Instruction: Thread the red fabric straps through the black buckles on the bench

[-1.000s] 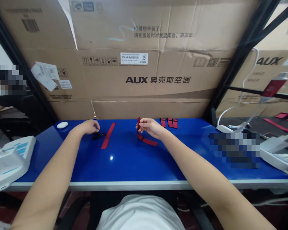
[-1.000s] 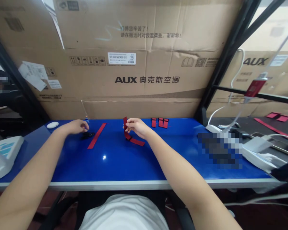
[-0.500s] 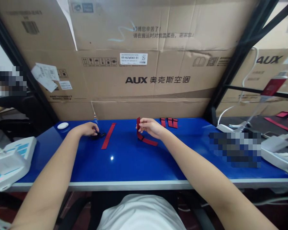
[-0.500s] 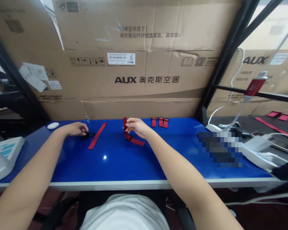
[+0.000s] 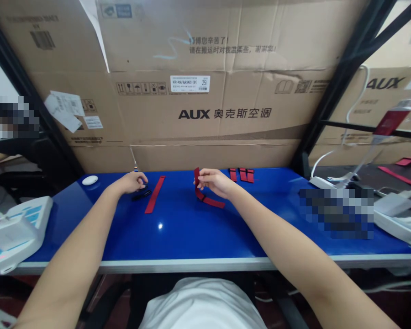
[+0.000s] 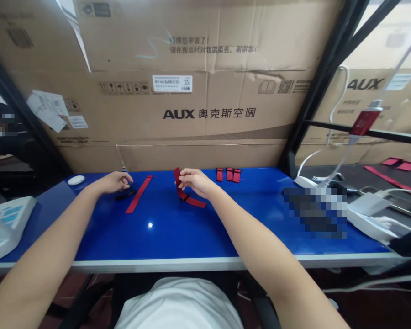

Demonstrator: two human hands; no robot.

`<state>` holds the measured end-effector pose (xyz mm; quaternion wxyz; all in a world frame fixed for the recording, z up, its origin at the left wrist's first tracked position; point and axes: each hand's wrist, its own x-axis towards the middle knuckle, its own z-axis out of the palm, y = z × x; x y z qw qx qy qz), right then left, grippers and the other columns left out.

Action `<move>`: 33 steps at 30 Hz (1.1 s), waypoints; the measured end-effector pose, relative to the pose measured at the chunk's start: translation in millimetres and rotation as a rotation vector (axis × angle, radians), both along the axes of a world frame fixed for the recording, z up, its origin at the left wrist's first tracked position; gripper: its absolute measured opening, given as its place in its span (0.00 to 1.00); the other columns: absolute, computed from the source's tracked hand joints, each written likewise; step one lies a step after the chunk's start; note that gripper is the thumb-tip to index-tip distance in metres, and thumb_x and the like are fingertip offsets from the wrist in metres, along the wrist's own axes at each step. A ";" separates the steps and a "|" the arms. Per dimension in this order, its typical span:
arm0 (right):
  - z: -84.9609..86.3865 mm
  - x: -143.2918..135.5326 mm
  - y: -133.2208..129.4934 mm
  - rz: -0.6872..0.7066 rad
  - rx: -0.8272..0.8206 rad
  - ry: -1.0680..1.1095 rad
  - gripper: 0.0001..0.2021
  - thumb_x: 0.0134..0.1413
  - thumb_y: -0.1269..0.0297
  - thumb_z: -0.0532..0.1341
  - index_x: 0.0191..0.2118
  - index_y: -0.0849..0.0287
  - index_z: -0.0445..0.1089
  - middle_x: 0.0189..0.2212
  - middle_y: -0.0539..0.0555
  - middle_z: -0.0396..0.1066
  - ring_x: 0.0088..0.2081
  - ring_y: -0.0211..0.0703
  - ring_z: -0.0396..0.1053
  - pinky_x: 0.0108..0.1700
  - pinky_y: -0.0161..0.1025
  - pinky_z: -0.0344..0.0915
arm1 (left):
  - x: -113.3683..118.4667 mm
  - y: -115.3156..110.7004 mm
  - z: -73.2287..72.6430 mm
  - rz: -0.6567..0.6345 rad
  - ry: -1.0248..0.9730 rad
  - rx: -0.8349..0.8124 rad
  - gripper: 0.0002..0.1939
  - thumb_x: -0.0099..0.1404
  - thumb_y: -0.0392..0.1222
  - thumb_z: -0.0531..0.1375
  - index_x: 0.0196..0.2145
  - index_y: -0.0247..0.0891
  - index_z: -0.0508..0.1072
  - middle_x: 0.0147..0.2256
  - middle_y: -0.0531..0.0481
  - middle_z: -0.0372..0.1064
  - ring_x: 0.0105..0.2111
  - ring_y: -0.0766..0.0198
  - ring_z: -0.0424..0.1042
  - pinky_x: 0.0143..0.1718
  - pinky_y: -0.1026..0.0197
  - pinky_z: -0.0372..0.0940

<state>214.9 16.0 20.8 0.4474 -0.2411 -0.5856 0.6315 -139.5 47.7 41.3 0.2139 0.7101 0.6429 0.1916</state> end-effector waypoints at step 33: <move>4.1 -6.3 -11.8 -0.020 0.422 -0.445 0.14 0.52 0.52 0.62 0.32 0.60 0.70 0.26 0.49 0.68 0.26 0.35 0.64 0.32 0.35 0.62 | 128.7 -53.2 -1.5 -0.324 -1.028 -0.160 0.16 0.52 0.37 0.70 0.40 0.35 0.78 0.36 0.47 0.75 0.36 0.65 0.73 0.41 0.62 0.69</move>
